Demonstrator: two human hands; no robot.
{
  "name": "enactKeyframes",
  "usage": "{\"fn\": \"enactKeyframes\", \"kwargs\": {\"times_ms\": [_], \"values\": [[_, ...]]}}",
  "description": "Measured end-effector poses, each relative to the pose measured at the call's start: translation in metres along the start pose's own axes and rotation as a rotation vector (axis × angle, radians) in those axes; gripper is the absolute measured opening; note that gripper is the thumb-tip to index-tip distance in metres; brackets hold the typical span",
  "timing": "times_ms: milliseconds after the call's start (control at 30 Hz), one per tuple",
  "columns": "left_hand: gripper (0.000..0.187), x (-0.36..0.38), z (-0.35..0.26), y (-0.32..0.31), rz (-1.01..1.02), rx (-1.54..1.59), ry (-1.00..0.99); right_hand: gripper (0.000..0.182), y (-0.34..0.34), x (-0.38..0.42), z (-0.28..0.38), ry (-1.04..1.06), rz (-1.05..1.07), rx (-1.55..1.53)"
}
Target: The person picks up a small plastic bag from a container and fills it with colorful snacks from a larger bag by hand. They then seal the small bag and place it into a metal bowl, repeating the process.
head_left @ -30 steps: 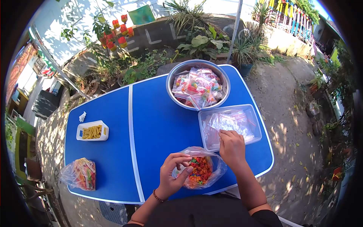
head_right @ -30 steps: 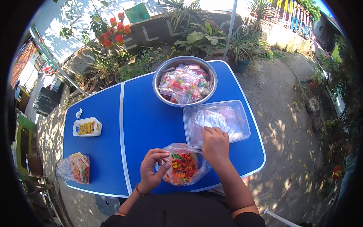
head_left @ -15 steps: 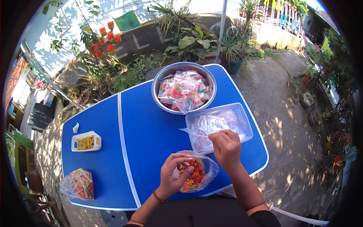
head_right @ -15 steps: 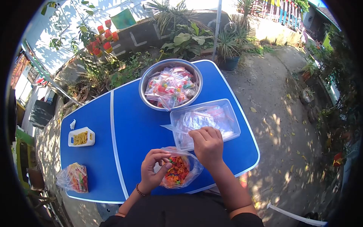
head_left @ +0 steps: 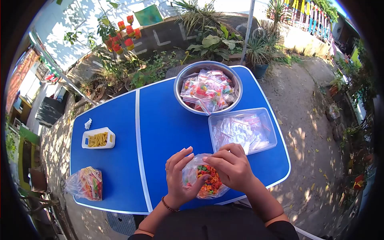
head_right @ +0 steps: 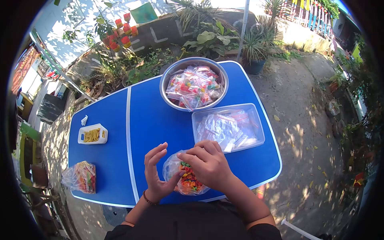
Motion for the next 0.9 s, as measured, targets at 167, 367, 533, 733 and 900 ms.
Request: {"fn": "enactKeyframes", "kwargs": {"times_ms": [167, 367, 533, 733, 900], "values": [[0.049, 0.013, 0.004, 0.019, 0.357, 0.336, 0.291, 0.017, -0.022, -0.003, 0.005, -0.023, 0.048, -0.401], [0.025, 0.038, 0.015, 0.013, 0.188, 0.844, 0.635, 0.014, -0.022, 0.006, 0.013, -0.308, 0.016, -0.451], [0.023, 0.037, 0.028, 0.01, 0.125, 0.846, 0.724, 0.014, -0.032, 0.041, -0.011, -0.453, 0.488, -0.14], [0.022, 0.041, 0.043, 0.0, 0.254, 0.856, 0.854, 0.025, -0.071, 0.061, -0.002, -0.217, 0.416, 0.106], [0.022, 0.042, 0.046, 0.001, 0.186, 0.771, 0.784, 0.022, -0.058, 0.059, -0.001, -0.216, 0.469, 0.034]]}}
Point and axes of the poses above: each hand's wrist, its own x-axis away from the middle knuckle, its own y-axis out of the back of the hand, z = x × y, the point moved 1 cm from there along -x, towards the middle knuckle, and after that the axes turned 2 degrees about -x, right-handed, at the moved point
